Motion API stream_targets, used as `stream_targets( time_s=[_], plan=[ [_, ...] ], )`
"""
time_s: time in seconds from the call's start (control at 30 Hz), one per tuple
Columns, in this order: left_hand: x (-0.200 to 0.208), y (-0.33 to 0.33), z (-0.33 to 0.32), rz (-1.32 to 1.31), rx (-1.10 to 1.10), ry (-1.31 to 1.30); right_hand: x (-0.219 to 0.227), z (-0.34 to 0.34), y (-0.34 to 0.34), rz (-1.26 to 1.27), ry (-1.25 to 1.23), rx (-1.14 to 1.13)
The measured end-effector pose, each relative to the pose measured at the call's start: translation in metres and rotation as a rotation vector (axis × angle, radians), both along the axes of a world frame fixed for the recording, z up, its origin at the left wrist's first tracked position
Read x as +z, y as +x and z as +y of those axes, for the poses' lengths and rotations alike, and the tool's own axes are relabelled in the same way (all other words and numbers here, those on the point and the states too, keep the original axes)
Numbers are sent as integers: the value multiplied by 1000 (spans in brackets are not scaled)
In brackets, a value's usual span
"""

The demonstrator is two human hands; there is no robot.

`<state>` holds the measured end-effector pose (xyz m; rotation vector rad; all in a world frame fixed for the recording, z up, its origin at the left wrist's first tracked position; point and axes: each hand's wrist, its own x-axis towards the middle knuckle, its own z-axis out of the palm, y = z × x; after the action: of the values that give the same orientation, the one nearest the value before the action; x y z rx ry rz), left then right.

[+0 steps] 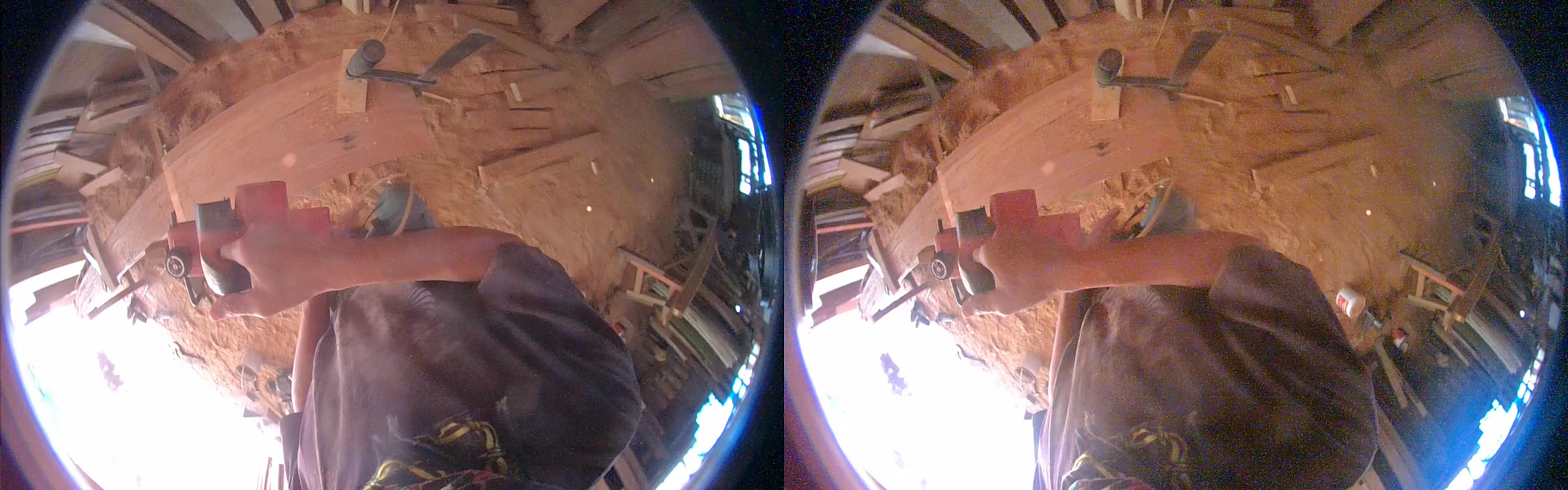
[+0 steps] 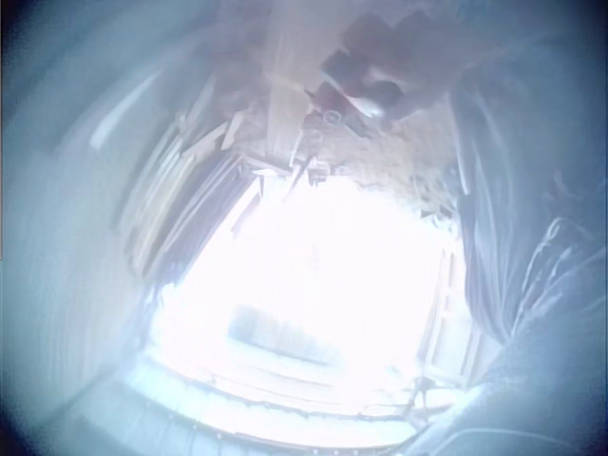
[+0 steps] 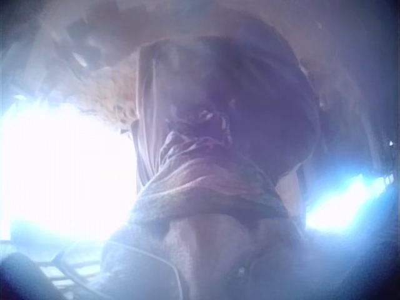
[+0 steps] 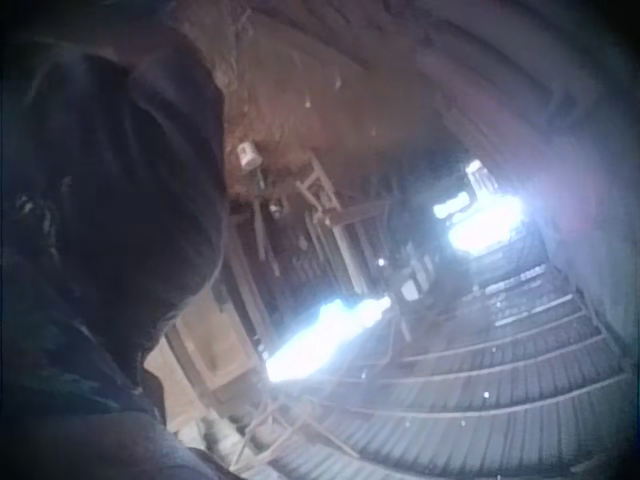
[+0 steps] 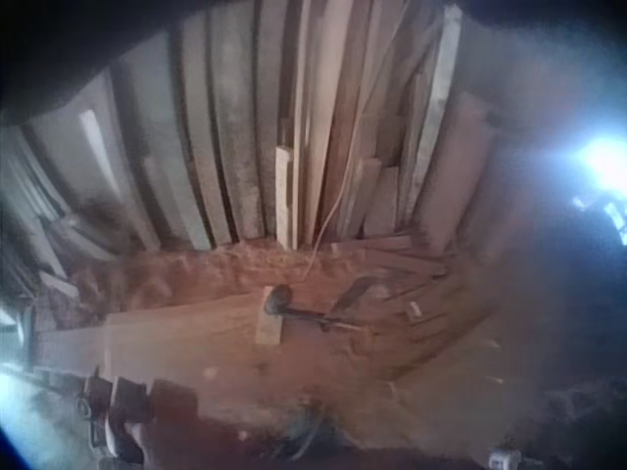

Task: The person uses a red electric sander to smooth the surface of a wooden plank placed on the floor. They move the sander back and forth across the wood, occasionally pausing to reposition the plank or the tool.

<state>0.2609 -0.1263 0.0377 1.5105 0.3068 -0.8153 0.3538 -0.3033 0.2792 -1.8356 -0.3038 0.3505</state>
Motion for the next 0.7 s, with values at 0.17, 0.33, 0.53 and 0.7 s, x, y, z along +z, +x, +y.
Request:
stream_targets(
  time_s=[0.17, 0.33, 0.53, 0.7],
  plan=[
    [9, -23, -16, -20, 87, 60, 18, -34, -5, 28, -40, 49],
    [-6, -63, -14, 33, 209, 131, 1, -65, -27, -9, -153, 133],
    [-115, -200, 53, 256, 323, 367, -23, -97, -73, 43, -360, 218],
    [-178, -285, 37, 425, 503, 113, -48, -92, -124, 204, -561, 202]
  ],
)
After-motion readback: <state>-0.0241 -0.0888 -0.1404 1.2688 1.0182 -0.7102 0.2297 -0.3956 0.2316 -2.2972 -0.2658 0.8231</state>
